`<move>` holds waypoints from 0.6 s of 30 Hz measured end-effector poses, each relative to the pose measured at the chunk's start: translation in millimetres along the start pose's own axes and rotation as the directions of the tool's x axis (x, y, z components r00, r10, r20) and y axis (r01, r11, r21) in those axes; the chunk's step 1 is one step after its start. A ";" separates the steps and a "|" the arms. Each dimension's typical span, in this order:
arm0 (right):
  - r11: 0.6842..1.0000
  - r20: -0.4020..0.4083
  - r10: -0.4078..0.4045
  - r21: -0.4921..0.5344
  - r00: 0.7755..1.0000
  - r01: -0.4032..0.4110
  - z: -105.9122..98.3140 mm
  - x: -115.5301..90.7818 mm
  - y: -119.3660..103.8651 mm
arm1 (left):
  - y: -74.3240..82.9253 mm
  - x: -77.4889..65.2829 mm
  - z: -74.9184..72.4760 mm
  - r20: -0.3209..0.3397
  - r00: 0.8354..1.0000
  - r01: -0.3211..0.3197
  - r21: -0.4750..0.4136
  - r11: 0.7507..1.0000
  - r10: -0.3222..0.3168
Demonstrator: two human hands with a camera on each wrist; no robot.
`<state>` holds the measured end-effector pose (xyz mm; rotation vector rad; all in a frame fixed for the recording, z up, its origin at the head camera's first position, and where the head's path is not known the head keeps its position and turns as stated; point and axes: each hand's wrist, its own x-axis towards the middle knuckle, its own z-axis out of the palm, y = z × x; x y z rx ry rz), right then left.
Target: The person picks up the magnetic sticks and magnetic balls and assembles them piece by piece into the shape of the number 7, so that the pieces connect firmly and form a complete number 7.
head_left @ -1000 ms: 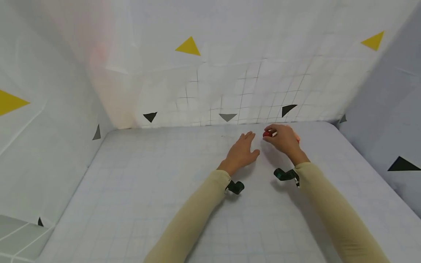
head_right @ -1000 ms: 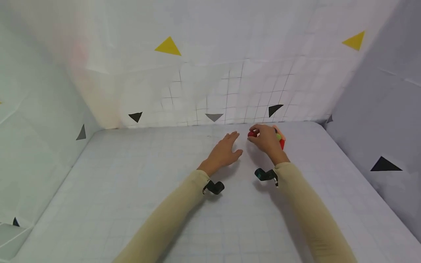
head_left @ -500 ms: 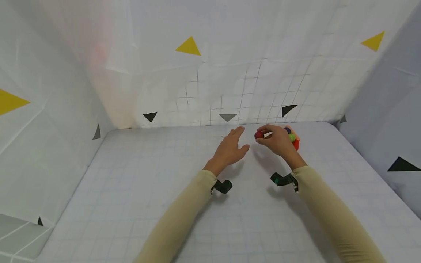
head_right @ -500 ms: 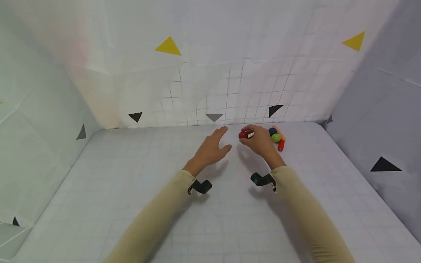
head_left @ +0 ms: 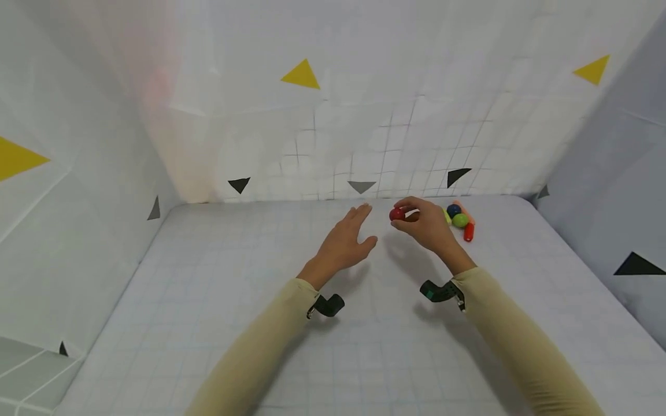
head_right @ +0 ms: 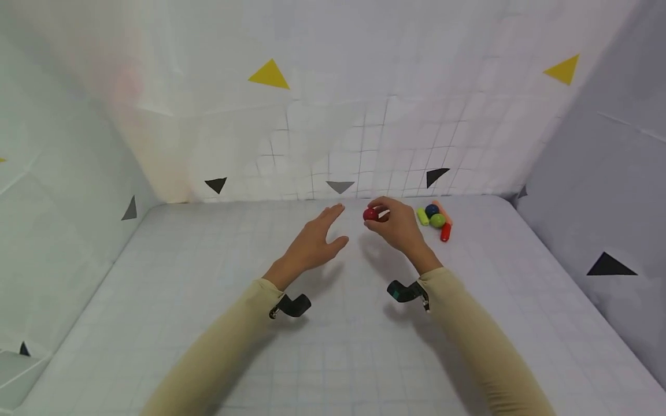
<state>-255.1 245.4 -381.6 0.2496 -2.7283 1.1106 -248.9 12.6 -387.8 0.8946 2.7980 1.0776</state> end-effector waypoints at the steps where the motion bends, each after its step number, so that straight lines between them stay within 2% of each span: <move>1: 1.000 -0.003 -0.011 0.001 1.000 0.011 0.9 -0.1 -1.8 | -0.8 -2.7 -2.0 0.000 1.000 0.000 0.000 1.000 0.000; 11: 0.998 0.000 -0.041 0.043 0.999 0.041 21.4 4.2 -25.1 | -19.2 -23.0 -19.3 -0.077 0.997 0.015 0.048 0.999 -0.011; 18: 0.996 0.010 -0.064 0.060 0.998 0.064 36.9 4.8 -36.7 | -33.9 -41.1 -28.1 -0.104 0.993 0.058 0.055 0.997 -0.052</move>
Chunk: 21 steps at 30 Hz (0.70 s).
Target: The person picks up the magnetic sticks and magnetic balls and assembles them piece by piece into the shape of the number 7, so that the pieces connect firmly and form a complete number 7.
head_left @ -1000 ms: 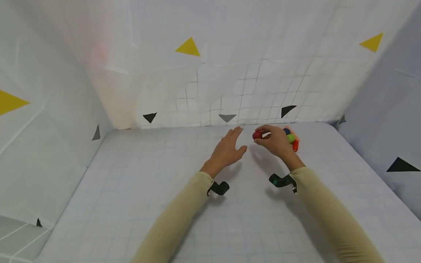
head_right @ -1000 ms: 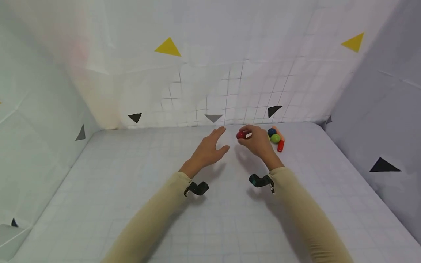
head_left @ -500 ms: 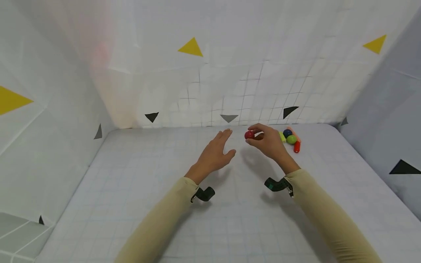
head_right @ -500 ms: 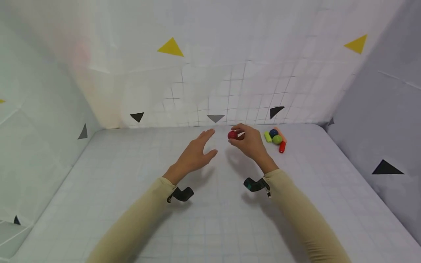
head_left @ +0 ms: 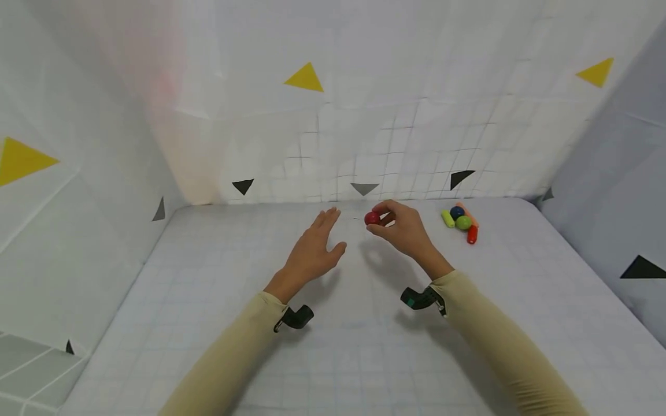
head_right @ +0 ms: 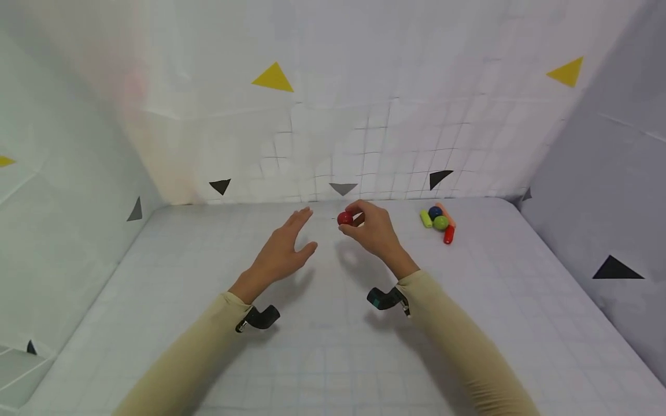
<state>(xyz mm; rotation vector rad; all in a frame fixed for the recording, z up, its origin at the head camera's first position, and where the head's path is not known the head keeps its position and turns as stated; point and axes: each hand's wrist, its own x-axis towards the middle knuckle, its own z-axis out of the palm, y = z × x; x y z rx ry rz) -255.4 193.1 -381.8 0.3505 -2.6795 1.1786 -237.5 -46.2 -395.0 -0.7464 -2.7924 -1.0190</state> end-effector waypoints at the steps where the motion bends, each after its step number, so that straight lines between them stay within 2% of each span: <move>1: 1.000 -0.002 -0.004 0.004 1.000 0.004 1.9 0.1 -0.9 | -2.6 -1.3 -1.2 -0.007 1.000 0.002 0.002 1.000 -0.002; 13: 0.996 0.011 -0.059 0.069 0.998 0.058 31.8 1.8 -15.2 | -31.4 -16.2 -16.3 -0.062 0.998 0.022 -0.009 1.000 -0.022; 21: 0.988 0.047 -0.101 0.125 0.994 0.094 57.7 1.2 -30.9 | -51.7 -33.7 -28.5 -0.122 0.992 0.024 -0.004 1.000 -0.024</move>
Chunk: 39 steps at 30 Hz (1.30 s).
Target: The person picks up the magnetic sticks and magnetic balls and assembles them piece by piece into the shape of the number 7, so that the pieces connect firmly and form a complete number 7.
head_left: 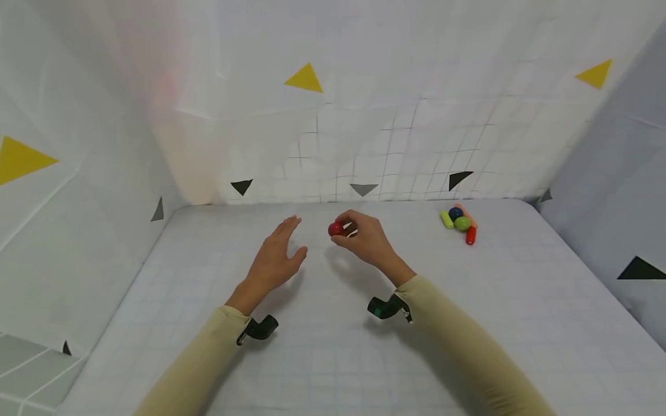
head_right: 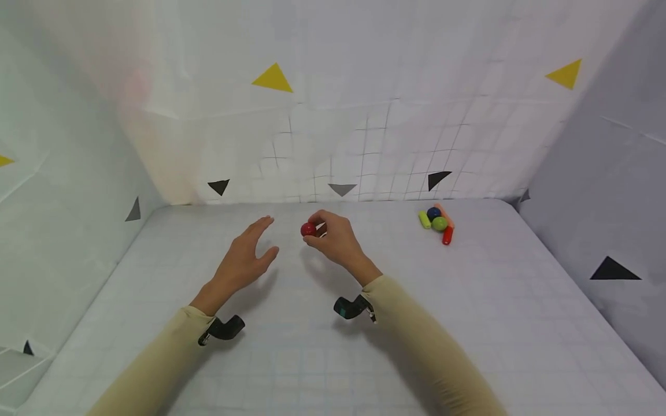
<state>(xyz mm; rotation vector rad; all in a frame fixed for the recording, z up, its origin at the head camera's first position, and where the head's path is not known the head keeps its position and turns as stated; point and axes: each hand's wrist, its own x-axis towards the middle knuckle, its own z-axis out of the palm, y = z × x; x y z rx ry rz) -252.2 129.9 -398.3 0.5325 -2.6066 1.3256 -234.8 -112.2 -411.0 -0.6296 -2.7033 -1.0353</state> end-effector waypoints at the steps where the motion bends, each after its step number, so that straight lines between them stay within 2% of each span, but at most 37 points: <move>1: 1.000 0.008 -0.003 0.006 1.000 0.003 3.0 0.6 -1.4 | -2.6 -1.9 -1.3 -0.005 1.000 0.002 0.002 1.000 -0.002; 6: 1.000 0.033 -0.012 0.019 0.999 0.011 16.6 3.5 -6.2 | -13.8 -9.2 -8.1 -0.030 0.999 0.018 0.003 1.000 -0.018; 16: 1.000 0.102 0.014 0.017 0.995 -0.016 44.0 6.7 -10.1 | -30.4 -22.2 -19.2 -0.043 0.995 0.095 0.021 0.995 -0.094; 25: 0.998 0.165 0.056 -0.011 0.985 -0.055 64.2 13.6 -12.1 | -43.0 -24.1 -22.4 -0.047 0.995 0.092 0.023 0.995 -0.091; 31: 0.998 0.209 0.058 -0.027 0.976 -0.054 81.7 17.0 -15.3 | -47.3 -29.1 -25.6 -0.027 0.991 0.130 0.012 0.992 -0.129; 34: 0.999 0.216 0.044 -0.027 0.975 -0.039 87.6 18.1 -14.9 | -49.8 -28.7 -23.7 -0.030 0.992 0.123 0.012 0.992 -0.122; 39: 0.998 0.188 0.037 -0.049 0.981 -0.028 91.6 19.5 -12.2 | -46.5 -22.7 -17.4 -0.038 0.997 0.068 0.011 0.998 -0.068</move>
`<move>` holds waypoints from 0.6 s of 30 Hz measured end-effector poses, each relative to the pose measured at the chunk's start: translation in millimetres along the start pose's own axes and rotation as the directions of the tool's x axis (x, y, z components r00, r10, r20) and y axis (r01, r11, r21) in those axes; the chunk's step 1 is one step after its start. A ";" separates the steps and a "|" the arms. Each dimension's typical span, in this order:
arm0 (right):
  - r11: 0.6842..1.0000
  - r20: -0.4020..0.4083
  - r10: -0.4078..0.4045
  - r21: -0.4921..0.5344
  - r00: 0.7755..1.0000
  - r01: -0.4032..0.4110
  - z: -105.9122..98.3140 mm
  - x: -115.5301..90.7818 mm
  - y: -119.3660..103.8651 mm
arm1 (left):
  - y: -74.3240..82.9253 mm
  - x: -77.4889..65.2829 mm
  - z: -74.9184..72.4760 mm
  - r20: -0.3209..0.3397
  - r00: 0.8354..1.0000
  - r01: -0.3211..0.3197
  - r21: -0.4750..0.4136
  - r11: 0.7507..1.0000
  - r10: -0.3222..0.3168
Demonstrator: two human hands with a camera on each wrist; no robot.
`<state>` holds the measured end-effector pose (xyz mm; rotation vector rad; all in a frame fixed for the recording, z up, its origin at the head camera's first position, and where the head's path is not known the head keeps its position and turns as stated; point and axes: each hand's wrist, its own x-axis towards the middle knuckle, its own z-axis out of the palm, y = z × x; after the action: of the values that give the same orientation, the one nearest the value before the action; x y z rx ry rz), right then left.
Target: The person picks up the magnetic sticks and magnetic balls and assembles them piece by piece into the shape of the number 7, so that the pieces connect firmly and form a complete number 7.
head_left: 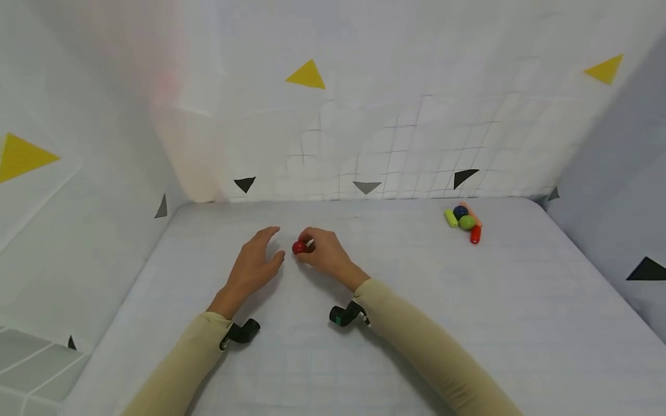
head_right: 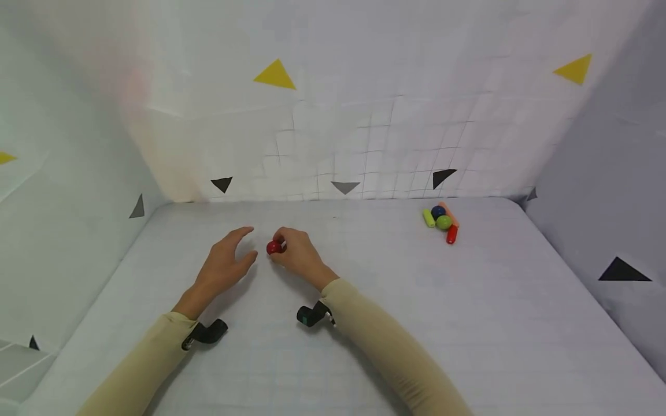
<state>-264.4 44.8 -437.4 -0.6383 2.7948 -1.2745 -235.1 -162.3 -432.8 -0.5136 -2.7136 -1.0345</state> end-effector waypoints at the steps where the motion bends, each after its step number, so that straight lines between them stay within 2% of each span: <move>1: 1.000 -0.004 -0.003 -0.001 1.000 0.003 -0.1 0.1 0.6 | 1.4 1.0 1.0 -0.004 1.000 -0.007 0.002 1.000 0.007; 8: 1.000 -0.004 -0.023 -0.002 1.000 0.023 -1.9 -1.9 2.2 | 6.8 2.4 3.5 -0.010 1.000 -0.002 0.017 1.000 0.002; 14: 0.999 0.001 -0.031 -0.015 1.000 0.031 -10.3 -7.4 3.5 | 10.0 6.8 7.2 0.037 0.999 0.001 -0.016 1.000 0.000; 18: 1.000 -0.007 -0.028 -0.014 1.000 0.027 -18.8 -12.6 5.1 | 10.7 11.2 12.4 0.083 0.996 -0.016 -0.040 0.999 0.019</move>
<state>-257.9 65.9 -430.5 -0.6763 2.8128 -1.2662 -241.9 -143.7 -432.2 -0.5995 -2.7601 -1.0881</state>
